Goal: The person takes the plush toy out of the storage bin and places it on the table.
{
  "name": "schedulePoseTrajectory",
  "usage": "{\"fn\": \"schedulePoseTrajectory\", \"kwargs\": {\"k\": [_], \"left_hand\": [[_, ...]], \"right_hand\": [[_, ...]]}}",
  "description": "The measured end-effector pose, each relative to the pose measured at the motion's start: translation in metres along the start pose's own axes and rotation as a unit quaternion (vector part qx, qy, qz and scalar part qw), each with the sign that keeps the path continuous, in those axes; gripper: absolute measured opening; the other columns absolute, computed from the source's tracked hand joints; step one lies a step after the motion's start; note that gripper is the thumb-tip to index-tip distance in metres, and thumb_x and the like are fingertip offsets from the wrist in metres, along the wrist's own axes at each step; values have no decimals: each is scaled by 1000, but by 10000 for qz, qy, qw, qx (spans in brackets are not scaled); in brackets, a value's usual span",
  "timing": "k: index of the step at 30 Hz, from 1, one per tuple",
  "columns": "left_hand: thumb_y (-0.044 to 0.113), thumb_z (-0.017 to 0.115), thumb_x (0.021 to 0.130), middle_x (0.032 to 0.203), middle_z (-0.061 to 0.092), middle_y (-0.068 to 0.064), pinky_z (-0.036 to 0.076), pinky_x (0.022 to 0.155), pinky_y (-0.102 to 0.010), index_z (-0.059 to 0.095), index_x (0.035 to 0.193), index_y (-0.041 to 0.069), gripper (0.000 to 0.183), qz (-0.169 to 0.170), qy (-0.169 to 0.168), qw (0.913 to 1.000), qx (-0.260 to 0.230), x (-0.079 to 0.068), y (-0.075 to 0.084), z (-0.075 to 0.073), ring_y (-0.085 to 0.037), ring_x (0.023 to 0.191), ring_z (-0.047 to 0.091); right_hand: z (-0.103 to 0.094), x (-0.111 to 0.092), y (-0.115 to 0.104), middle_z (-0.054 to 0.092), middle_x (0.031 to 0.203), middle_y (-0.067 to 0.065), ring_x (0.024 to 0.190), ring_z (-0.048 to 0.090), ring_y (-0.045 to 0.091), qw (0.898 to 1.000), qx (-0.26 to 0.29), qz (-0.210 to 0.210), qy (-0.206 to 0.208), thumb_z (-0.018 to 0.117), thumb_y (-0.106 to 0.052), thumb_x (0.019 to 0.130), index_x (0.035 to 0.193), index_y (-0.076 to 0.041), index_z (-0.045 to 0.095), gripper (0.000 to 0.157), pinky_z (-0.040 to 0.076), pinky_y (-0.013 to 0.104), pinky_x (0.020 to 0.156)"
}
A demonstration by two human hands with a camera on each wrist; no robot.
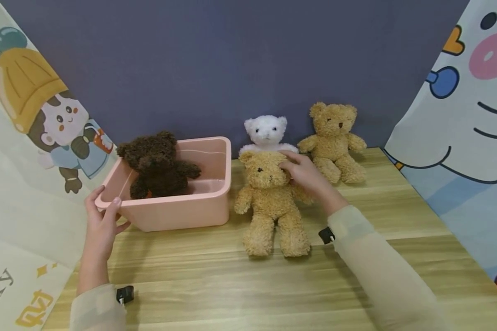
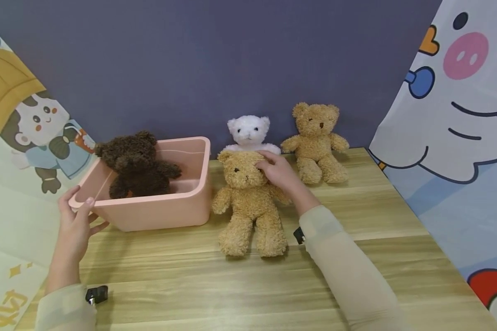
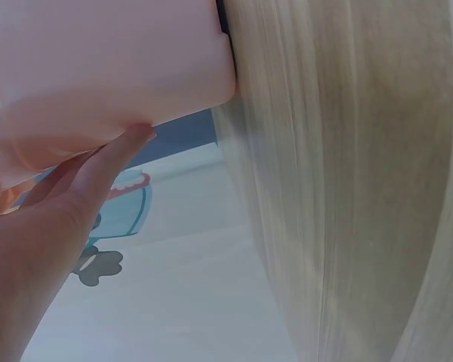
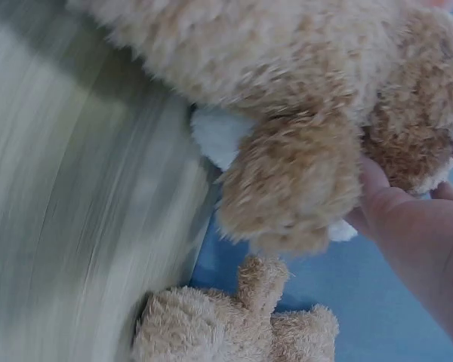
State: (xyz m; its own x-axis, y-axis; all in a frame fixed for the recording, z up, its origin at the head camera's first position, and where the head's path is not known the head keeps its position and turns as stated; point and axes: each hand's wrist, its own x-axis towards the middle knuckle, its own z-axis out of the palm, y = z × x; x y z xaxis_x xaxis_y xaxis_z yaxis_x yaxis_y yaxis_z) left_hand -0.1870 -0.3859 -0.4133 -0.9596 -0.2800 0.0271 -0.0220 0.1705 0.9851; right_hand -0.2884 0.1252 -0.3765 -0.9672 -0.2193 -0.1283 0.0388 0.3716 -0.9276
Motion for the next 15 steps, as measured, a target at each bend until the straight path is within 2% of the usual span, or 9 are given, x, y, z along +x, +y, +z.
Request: {"fn": "schedulePoseTrajectory", "kwargs": {"k": [2,4,6,7,8,9,11,13,15], "left_hand": [[43,49,112,180,-3,-17,58,68,-13,6,165,45,68,16,-18,10000,-22,1,0,0,-63,152,25],[42,49,112,180,-3,-18,58,68,-14,6,165,45,68,22,-44,10000,-35,1,1,-1,-63,152,25],[42,49,112,180,-2,-19,59,69,-14,6,165,44,68,34,-73,10000,-3,1,2,-1,-63,152,26],[42,48,112,179,-2,-20,59,69,-14,6,165,43,68,43,-78,9999,50,1,2,-2,-62,152,28],[41,49,112,179,0,-21,60,69,-14,6,166,42,68,51,-69,9999,129,2,3,-3,-58,152,33],[41,49,112,179,1,-22,60,70,-15,7,166,41,69,66,-64,9998,198,2,4,-3,-54,151,37],[40,51,112,177,4,-25,61,70,-15,8,167,37,70,115,-40,9993,359,2,5,-5,-39,143,53],[39,54,111,175,7,-28,61,70,-15,10,168,34,72,141,11,9984,540,3,7,-6,-19,129,58],[38,57,109,172,13,-30,61,71,-13,12,168,32,75,143,54,9972,735,3,9,-8,-9,121,56]], "right_hand": [[-1,2,-2,21,179,8,153,40,35,10000,-70,34,-35,48,-42,112,169,-34,28,61,50,59,115],[-2,3,-3,20,179,9,159,33,36,9998,-167,54,-75,47,-43,112,170,-33,27,62,46,63,120],[-3,2,-5,21,178,10,159,33,36,9993,-336,64,-132,46,-46,112,170,-32,27,62,45,63,121],[-4,2,-7,32,172,14,150,43,37,9991,-397,64,-143,47,-48,112,170,-32,27,63,49,62,117],[-5,1,-7,37,169,14,136,53,38,9985,-514,43,-161,46,-49,112,170,-32,27,63,53,61,109],[-6,1,-8,38,168,14,134,53,38,9978,-644,29,-182,46,-51,112,170,-32,28,63,53,61,108],[-9,0,-10,37,169,14,136,53,40,9958,-879,-59,-258,45,-52,112,170,-31,27,64,51,62,109],[-12,-1,-12,36,170,15,142,50,43,9939,-1026,-177,-360,45,-54,112,170,-30,27,66,49,65,112],[-16,1,-13,22,179,11,162,27,41,9918,-1152,-271,-476,45,-54,112,170,-28,27,66,41,66,123]]}}
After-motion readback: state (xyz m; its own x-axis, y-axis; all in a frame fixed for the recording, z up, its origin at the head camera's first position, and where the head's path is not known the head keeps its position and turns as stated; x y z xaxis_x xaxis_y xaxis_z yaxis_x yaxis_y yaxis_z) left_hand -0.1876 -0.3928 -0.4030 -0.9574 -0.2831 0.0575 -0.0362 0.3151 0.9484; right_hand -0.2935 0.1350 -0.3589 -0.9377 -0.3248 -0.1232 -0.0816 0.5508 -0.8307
